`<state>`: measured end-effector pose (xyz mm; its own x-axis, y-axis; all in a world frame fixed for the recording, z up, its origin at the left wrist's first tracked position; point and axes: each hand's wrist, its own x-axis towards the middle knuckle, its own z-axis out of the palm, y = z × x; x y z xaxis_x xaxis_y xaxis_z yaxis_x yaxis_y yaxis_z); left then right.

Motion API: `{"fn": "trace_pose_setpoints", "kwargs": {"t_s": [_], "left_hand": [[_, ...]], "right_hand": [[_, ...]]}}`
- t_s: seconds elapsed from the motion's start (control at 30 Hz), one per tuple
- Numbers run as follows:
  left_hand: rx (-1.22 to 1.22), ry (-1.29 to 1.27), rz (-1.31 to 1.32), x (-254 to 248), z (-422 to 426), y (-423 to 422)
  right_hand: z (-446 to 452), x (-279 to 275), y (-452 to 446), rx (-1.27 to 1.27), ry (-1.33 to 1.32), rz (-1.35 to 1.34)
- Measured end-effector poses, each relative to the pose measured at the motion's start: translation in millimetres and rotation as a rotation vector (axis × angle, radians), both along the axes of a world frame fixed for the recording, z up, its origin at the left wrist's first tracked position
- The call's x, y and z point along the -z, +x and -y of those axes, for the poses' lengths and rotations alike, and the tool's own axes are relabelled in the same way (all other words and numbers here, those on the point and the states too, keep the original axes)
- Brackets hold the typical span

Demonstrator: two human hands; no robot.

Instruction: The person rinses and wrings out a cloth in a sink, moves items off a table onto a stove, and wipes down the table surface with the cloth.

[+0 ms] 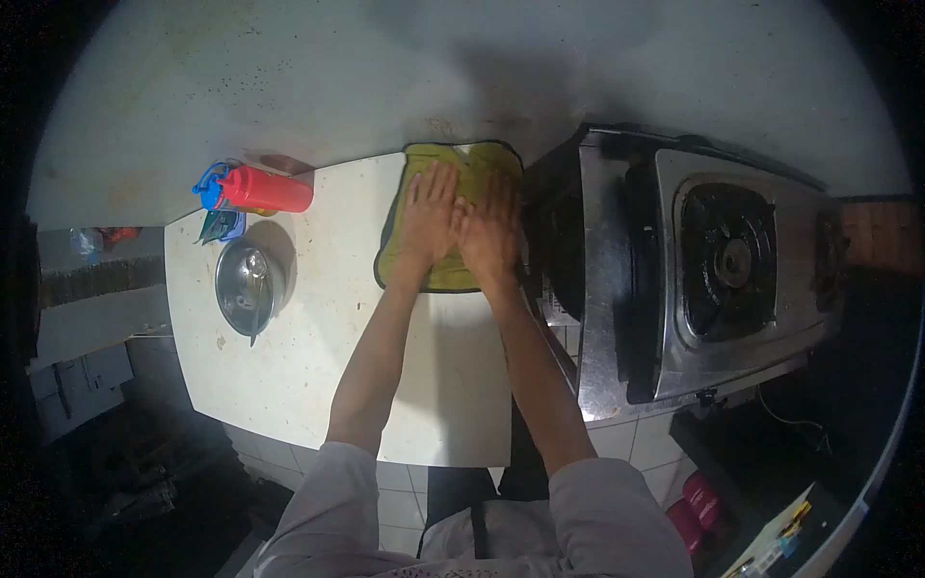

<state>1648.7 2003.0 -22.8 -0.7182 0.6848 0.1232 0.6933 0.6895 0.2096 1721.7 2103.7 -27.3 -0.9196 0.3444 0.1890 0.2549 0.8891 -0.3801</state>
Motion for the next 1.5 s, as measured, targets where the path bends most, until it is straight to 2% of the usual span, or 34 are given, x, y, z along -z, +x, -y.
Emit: {"fn": "trace_pose_setpoints", "kwargs": {"t_s": [0.07, 0.23, 0.37, 0.57, 0.67, 0.83, 0.87, 0.9, 0.97, 1.03, 1.1, 1.17, 1.23, 1.27, 1.33, 1.37, 1.43, 1.5], "left_hand": [[0.064, 0.040, 0.027, -4, 0, 16], [0.153, 0.078, 0.090, -10, 17, 67], [0.078, 0.132, 0.177, -16, 38, 99], [-0.011, 0.186, 0.242, -23, 46, 107], [-0.017, 0.251, 0.261, -28, 52, 112], [-0.164, 0.369, 0.407, -41, 83, 151], [-0.218, 0.497, 0.482, -46, 87, 161], [-0.237, 0.501, 0.472, -55, 94, 169], [-0.441, 0.670, 0.539, -71, 114, 187], [-0.666, 0.721, 0.336, -66, 145, 212], [-1.010, 0.852, 0.252, -59, 187, 243], [-1.305, 0.814, 0.112, -49, 238, 281], [-1.592, 0.767, 0.079, -43, 281, 318], [-1.600, 0.775, 0.072, -33, 300, 338], [-1.722, 1.029, 0.131, -15, 329, 369], [-1.726, 1.036, 0.127, -11, 334, 370], [-2.005, 1.253, 0.346, 0, 341, 374], [-2.018, 1.313, 0.401, 23, 346, 374]], "right_hand": [[8, 4, 24, 0.122, -0.016, -0.021], [27, 0, 82, 0.069, 0.002, 0.022], [41, -13, 115, 0.004, -0.016, 0.047], [39, -21, 111, -0.026, -0.020, 0.058], [39, -19, 111, -0.038, -0.054, 0.056], [41, -32, 109, -0.092, -0.012, 0.105], [41, -33, 107, -0.101, -0.004, 0.104], [41, -34, 103, -0.123, -0.005, 0.098], [42, -37, 97, -0.120, 0.038, 0.130], [40, -40, 89, -0.136, 0.075, 0.172], [40, -40, 81, -0.155, 0.106, 0.210], [36, -36, 77, -0.169, 0.025, 0.162], [34, -36, 73, -0.178, 0.046, 0.167], [33, -37, 72, -0.182, 0.065, 0.150], [35, -36, 68, -0.198, 0.085, 0.129], [35, -35, 67, -0.197, 0.103, 0.141], [34, -33, 65, -0.192, 0.128, 0.157], [34, -32, 62, -0.192, 0.104, 0.133]]}}
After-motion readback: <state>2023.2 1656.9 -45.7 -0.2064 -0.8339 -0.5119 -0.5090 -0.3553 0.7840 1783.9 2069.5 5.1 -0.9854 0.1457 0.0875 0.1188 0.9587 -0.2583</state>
